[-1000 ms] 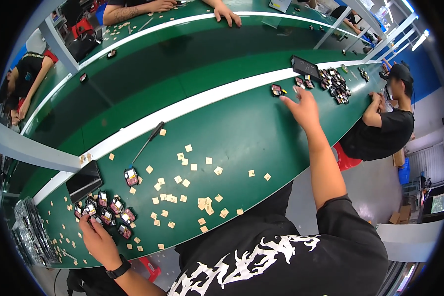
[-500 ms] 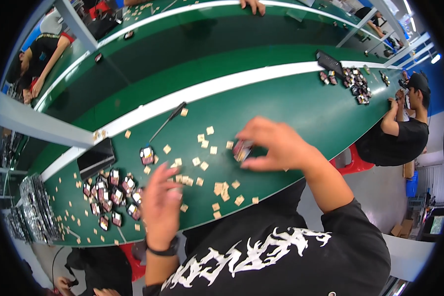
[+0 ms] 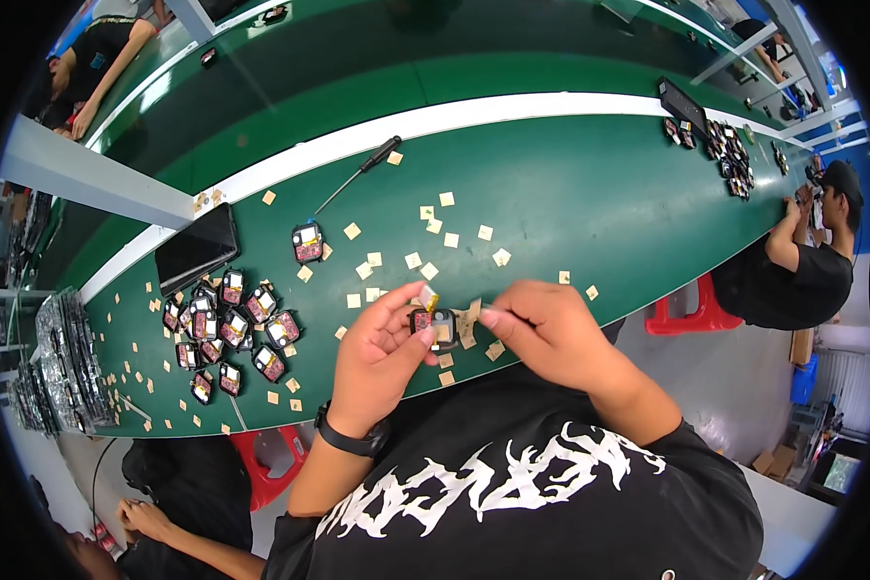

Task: Assembling small electronic camera modules on a factory assembly line.

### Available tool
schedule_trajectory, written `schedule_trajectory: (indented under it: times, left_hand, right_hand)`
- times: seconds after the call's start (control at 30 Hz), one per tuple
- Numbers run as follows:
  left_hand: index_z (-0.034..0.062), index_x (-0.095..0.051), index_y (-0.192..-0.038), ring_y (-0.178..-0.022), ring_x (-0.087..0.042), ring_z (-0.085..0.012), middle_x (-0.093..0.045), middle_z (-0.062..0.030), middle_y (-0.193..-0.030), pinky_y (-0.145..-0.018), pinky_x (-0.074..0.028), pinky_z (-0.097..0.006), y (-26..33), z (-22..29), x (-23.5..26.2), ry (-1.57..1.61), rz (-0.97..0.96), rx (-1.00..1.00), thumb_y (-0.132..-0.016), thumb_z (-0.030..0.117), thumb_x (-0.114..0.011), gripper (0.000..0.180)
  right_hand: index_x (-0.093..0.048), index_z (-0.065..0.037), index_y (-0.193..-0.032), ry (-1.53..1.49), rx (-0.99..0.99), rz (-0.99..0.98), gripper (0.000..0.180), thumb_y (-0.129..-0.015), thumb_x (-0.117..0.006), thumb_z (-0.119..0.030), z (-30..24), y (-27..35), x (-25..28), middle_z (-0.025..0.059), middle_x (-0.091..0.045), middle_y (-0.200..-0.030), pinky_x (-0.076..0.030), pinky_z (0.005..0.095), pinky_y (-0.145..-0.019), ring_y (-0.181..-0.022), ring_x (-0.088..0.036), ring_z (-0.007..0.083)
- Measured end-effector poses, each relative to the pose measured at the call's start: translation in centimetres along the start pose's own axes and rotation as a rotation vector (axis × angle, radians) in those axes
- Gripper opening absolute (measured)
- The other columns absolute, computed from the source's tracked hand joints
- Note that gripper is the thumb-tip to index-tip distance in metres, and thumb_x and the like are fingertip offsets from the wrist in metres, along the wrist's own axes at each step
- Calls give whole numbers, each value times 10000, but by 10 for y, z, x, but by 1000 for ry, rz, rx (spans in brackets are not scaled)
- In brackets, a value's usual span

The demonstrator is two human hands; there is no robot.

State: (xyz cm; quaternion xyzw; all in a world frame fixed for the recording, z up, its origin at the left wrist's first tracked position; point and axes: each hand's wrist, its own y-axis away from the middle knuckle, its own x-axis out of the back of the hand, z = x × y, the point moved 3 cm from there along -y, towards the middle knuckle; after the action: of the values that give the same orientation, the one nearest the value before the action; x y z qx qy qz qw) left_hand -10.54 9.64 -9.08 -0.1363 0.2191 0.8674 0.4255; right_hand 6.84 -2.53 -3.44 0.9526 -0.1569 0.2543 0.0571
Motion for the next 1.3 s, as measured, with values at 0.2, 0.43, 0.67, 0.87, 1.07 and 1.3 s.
schedule_trajectory:
  times: [0.2, 0.43, 0.67, 0.87, 1.07, 1.3]
  left_hand:
    - [-62, -476, -1425, -1032, -684, -168, -669, -128, -1170, -845, -609, -304, 0, -6, 0, -31, 128, -61, -960, -76, -610, 484]
    - [-65, -479, -1419, -1036, -680, -163, -663, -129, -1183, -853, -612, -301, -2, -9, 1, -54, 187, -49, -963, -72, -611, 475]
    - [-80, -524, -1361, -1023, -680, -159, -671, -133, -1160, -879, -616, -318, -3, -18, 5, -92, 207, -140, -1000, -32, -602, 373]
    - [-80, -560, -1287, -1023, -680, -160, -674, -134, -1159, -878, -618, -327, -2, -19, 9, -39, 174, -131, -1032, 19, -581, 274]
    - [-76, -570, -1302, -1023, -683, -171, -674, -130, -1158, -881, -623, -335, -1, -16, 15, 15, 152, -61, -1040, 17, -559, 279]
    - [-64, -596, -1322, -1008, -688, -170, -680, -97, -1129, -871, -633, -338, -2, -8, 14, 178, 158, 27, -1025, 22, -578, 310]
  right_hand:
    - [-509, -30, -545, 259, -131, 53, 578, -892, -777, -407, 4, 4, -18, 126, -538, -571, -409, 428, -496, -527, -552, 324]
    - [-533, 2, -1032, -111, -154, -23, 176, -968, -656, -106, 8, 10, -33, 156, -618, -646, -458, 427, -551, -584, -613, 354]
    - [-517, 6, -1019, -185, -288, -114, 152, -956, -642, -53, 4, 2, -43, 155, -634, -657, -457, 401, -551, -566, -620, 324]
    - [-527, 9, -1002, -235, -411, -106, 146, -963, -644, -68, 9, -4, -50, 143, -651, -667, -462, 383, -551, -568, -642, 257]
    - [-518, 10, -1023, -260, -387, -100, 157, -988, -638, -86, 1, -5, -52, 145, -674, -696, -487, 347, -576, -634, -690, 238]
    - [-532, -9, -1033, -355, -211, -7, 196, -979, -687, -116, 9, 3, -52, 52, -617, -648, -454, 280, -556, -599, -579, 79]
